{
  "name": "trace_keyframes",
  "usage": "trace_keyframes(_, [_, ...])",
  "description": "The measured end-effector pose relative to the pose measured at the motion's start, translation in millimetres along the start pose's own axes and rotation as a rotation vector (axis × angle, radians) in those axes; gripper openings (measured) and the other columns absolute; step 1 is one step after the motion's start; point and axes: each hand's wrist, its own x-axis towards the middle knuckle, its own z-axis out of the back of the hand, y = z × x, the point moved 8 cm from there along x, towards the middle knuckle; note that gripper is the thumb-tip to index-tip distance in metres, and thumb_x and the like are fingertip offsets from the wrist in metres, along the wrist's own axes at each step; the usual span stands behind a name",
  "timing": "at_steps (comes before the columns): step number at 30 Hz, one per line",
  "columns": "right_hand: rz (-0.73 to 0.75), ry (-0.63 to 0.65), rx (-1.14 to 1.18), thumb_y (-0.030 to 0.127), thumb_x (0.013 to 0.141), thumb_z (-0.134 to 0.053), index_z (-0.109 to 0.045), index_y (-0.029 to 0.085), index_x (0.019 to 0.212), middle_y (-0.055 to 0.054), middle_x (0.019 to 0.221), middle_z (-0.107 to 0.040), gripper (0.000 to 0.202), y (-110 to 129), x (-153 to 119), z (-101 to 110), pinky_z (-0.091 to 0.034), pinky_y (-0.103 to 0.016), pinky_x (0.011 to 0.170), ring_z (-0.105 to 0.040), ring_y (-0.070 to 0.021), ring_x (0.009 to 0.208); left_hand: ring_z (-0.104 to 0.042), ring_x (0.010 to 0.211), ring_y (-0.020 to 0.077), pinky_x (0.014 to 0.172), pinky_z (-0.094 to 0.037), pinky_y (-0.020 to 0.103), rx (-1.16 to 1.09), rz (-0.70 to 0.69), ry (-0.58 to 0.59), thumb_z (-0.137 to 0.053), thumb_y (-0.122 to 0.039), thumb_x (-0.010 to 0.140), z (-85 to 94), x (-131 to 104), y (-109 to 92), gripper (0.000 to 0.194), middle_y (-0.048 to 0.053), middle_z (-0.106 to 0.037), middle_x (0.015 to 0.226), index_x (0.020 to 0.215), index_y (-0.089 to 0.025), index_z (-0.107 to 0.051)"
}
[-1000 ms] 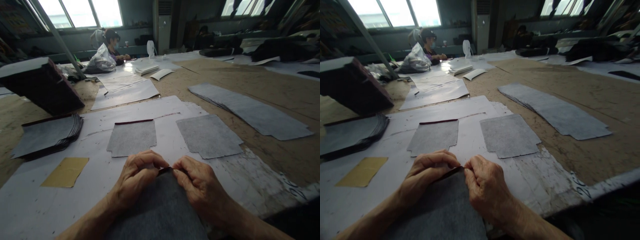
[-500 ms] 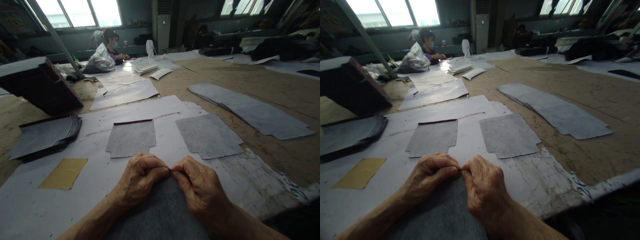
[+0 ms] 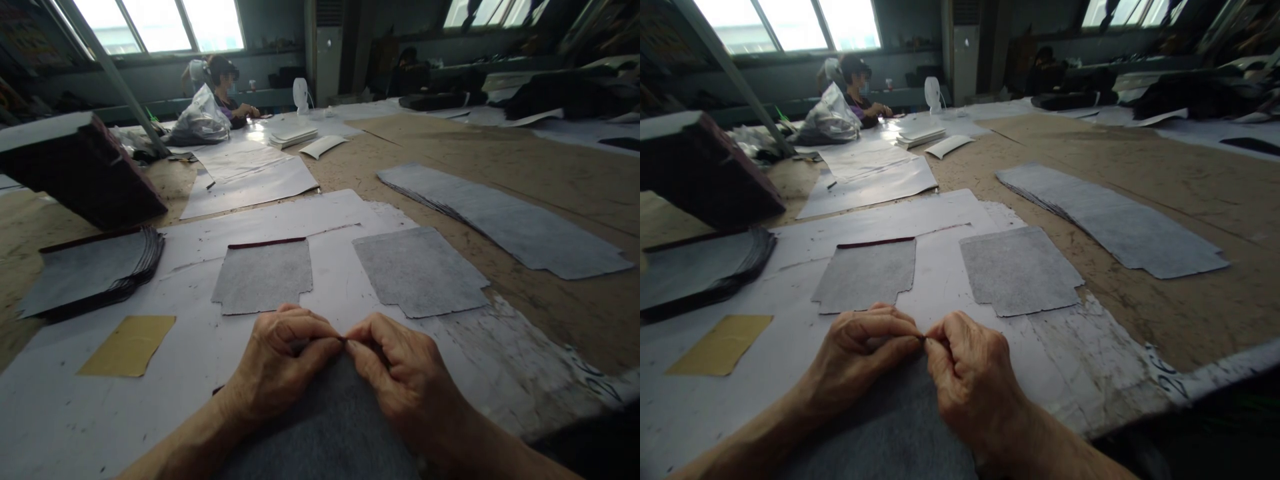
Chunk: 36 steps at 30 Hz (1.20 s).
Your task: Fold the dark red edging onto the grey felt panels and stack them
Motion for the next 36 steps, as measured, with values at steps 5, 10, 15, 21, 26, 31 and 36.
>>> trace_keyframes(5, [-0.158,0.069,0.100,0.018,0.076,-0.048,-0.054,0.019,0.064,0.003,0.055,-0.056,0.013,-10,3,-1,-0.038,-0.021,0.050,-0.051,-0.0099,0.051,-0.058,0.061,0.0101,0.066,-0.046,0.025,0.103,-0.170,-0.059,-0.058,-0.008,0.074,-1.0,-2,-13,0.012,-0.001,-0.065,0.068,0.071,-0.016,-0.066])
trace_keyframes(10, [-0.223,0.156,0.232,0.019,0.076,-0.047,-0.054,0.019,0.063,0.003,0.059,-0.054,0.015,-16,2,-4,-0.038,-0.020,0.052,-0.051,-0.0100,0.057,-0.058,0.061,0.0108,0.064,-0.045,0.026,0.198,-0.282,-0.072,-0.056,-0.009,0.076,-2.0,-4,-22,0.012,0.001,-0.065,0.068,0.073,-0.016,-0.065])
trace_keyframes(15, [-0.167,0.175,0.237,0.025,0.080,-0.047,-0.055,0.018,0.069,0.003,0.061,-0.053,0.015,-12,1,-5,-0.039,-0.021,0.054,-0.050,-0.0100,0.058,-0.058,0.061,0.0101,0.066,-0.044,0.026,0.178,-0.242,-0.050,-0.056,-0.009,0.076,-3.2,-5,-16,0.010,0.000,-0.064,0.067,0.073,-0.016,-0.064])
trace_keyframes(21, [-0.068,0.101,0.075,0.024,0.085,-0.045,-0.047,0.018,0.060,0.002,0.058,-0.050,0.026,-10,5,-6,-0.037,-0.021,0.052,-0.049,-0.0094,0.054,-0.056,0.064,0.0118,0.064,-0.042,0.025,0.159,-0.176,0.066,-0.050,-0.015,0.082,-13.1,-4,-6,0.015,0.002,-0.061,0.068,0.073,-0.015,-0.061])
trace_keyframes(26, [0.022,0.030,-0.025,0.026,0.088,-0.040,-0.042,0.019,0.060,0.002,0.058,-0.049,0.029,-11,4,-2,-0.037,-0.021,0.051,-0.049,-0.0099,0.053,-0.054,0.061,0.0118,0.060,-0.040,0.022,0.226,-0.029,0.158,-0.045,-0.021,0.085,-4.0,-7,0,0.022,0.000,-0.057,0.063,0.066,-0.018,-0.055])
trace_keyframes(31, [-0.077,-0.015,0.036,0.034,0.086,-0.041,-0.040,0.020,0.055,0.003,0.049,-0.042,0.033,-19,20,14,-0.033,-0.020,0.042,-0.041,-0.0100,0.045,-0.050,0.056,0.0099,0.052,-0.037,0.018,0.277,0.172,0.213,-0.043,-0.030,0.084,30.1,-24,17,0.026,-0.003,-0.052,0.059,0.062,-0.018,-0.049])
trace_keyframes(36, [-0.167,0.031,0.038,0.038,0.082,-0.039,-0.034,0.021,0.053,0.004,0.046,-0.036,0.034,-18,69,6,-0.034,-0.019,0.042,-0.038,-0.0094,0.043,-0.044,0.054,0.0103,0.051,-0.035,0.018,0.285,0.384,0.172,-0.042,-0.046,0.083,96.6,-10,46,0.037,-0.003,-0.046,0.056,0.066,-0.016,-0.055])
